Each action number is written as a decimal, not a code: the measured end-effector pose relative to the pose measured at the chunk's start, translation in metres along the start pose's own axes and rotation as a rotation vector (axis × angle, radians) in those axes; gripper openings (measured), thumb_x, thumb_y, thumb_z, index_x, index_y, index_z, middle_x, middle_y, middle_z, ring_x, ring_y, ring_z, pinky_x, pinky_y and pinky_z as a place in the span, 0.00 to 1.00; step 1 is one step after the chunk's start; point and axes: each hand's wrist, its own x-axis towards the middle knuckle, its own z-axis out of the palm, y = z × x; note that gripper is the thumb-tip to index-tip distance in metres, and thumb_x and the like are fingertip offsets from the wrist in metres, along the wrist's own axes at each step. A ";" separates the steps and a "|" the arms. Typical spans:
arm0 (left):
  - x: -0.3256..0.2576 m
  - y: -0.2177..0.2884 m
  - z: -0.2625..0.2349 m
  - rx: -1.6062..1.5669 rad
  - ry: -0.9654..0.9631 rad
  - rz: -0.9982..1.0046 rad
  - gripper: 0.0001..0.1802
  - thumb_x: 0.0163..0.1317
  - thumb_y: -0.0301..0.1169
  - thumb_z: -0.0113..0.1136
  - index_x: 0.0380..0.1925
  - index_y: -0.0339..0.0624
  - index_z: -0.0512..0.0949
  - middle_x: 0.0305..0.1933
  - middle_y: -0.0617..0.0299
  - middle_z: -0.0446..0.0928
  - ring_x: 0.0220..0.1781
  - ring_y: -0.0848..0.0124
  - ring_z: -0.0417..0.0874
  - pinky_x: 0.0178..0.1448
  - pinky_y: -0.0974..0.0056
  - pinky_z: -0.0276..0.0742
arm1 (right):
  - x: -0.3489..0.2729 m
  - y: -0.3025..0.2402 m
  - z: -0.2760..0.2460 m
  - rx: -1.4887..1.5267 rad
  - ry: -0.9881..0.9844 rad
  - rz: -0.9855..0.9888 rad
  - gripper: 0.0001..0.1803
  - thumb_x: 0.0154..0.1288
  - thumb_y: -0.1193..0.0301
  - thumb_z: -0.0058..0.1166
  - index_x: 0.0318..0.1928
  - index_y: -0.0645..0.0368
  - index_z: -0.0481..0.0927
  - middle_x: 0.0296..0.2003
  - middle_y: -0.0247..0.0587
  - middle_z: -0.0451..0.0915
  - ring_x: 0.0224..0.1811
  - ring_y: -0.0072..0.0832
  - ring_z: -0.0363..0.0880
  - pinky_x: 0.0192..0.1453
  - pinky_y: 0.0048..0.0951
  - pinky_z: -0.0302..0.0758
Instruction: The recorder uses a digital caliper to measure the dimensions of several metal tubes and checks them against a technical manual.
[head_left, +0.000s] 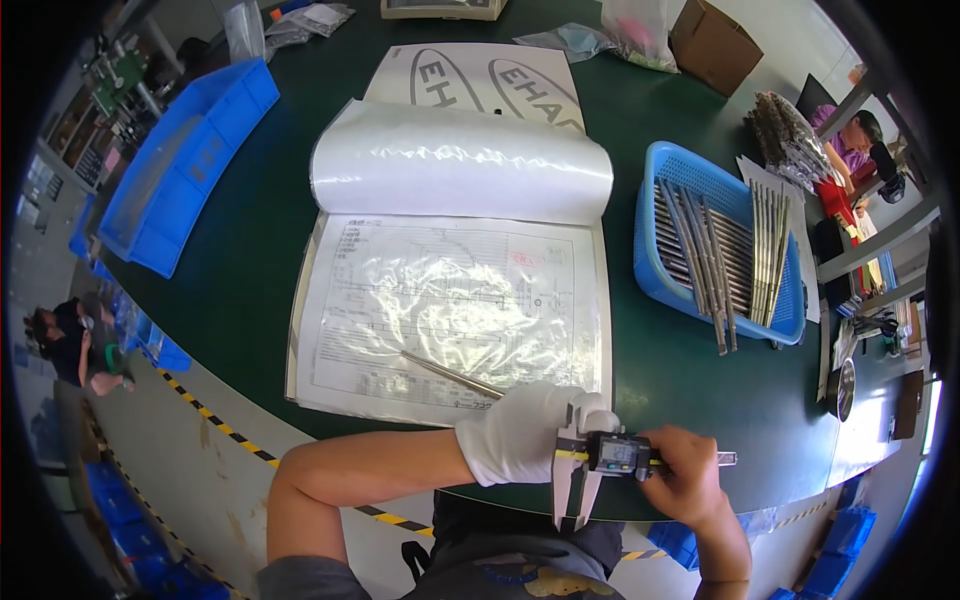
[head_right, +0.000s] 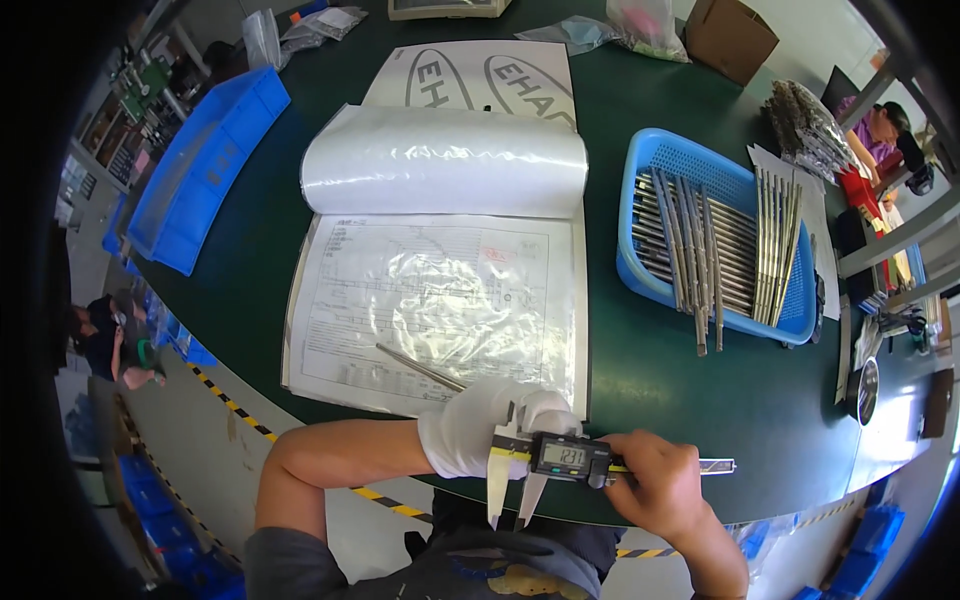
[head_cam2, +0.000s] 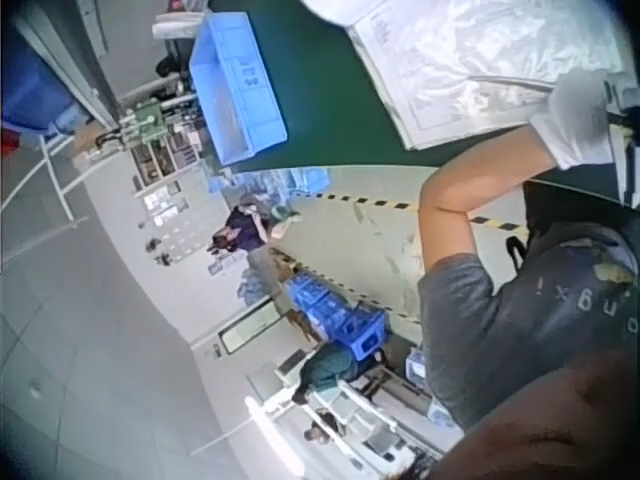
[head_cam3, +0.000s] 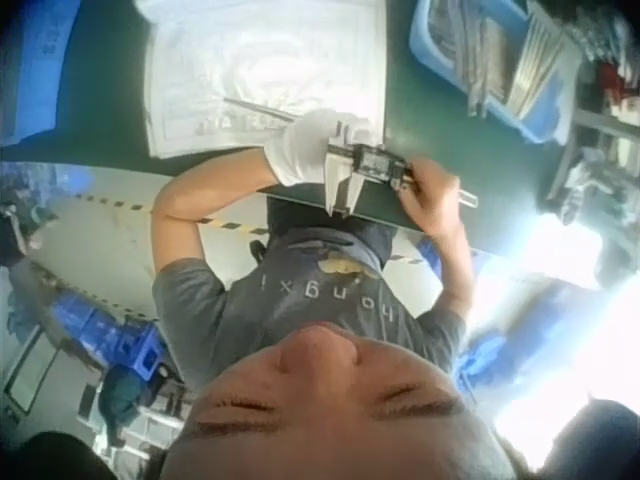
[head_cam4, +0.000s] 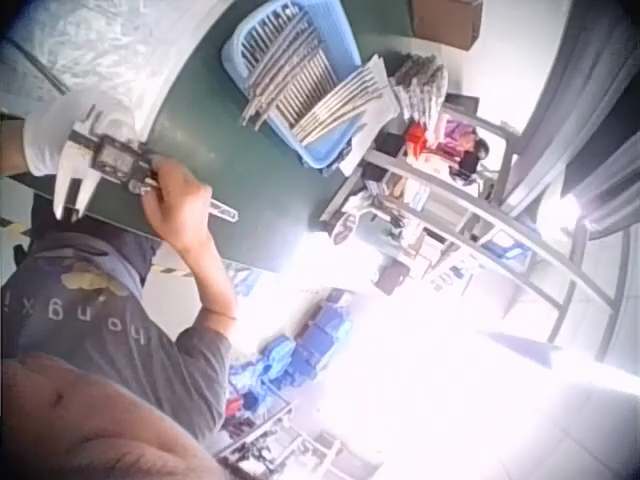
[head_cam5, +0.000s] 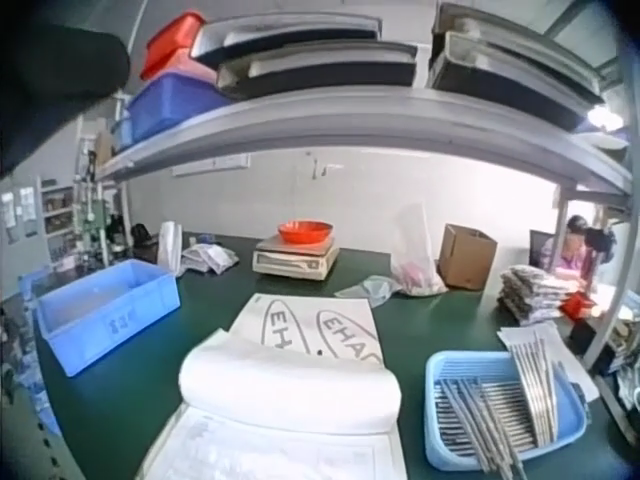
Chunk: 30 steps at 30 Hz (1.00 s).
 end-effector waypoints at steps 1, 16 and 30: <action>-0.002 -0.001 -0.002 -0.058 -0.024 0.009 0.09 0.44 0.31 0.59 0.28 0.47 0.73 0.28 0.61 0.74 0.27 0.58 0.77 0.30 0.62 0.72 | 0.002 -0.003 0.002 0.001 0.002 -0.006 0.14 0.40 0.75 0.58 0.33 0.60 0.78 0.19 0.40 0.74 0.16 0.33 0.72 0.20 0.29 0.69; 0.003 -0.003 -0.004 -0.008 0.050 0.234 0.11 0.47 0.37 0.58 0.24 0.45 0.68 0.25 0.58 0.71 0.26 0.57 0.76 0.27 0.58 0.71 | 0.005 -0.006 0.008 0.019 0.092 -0.028 0.18 0.37 0.79 0.51 0.36 0.59 0.77 0.25 0.41 0.79 0.22 0.37 0.78 0.25 0.30 0.73; -0.010 0.021 0.004 -0.221 -0.031 -0.011 0.05 0.49 0.29 0.56 0.21 0.39 0.76 0.20 0.55 0.73 0.21 0.58 0.74 0.25 0.61 0.69 | -0.007 0.006 -0.006 0.051 0.267 0.148 0.10 0.43 0.78 0.54 0.31 0.63 0.74 0.19 0.45 0.74 0.18 0.36 0.74 0.25 0.27 0.71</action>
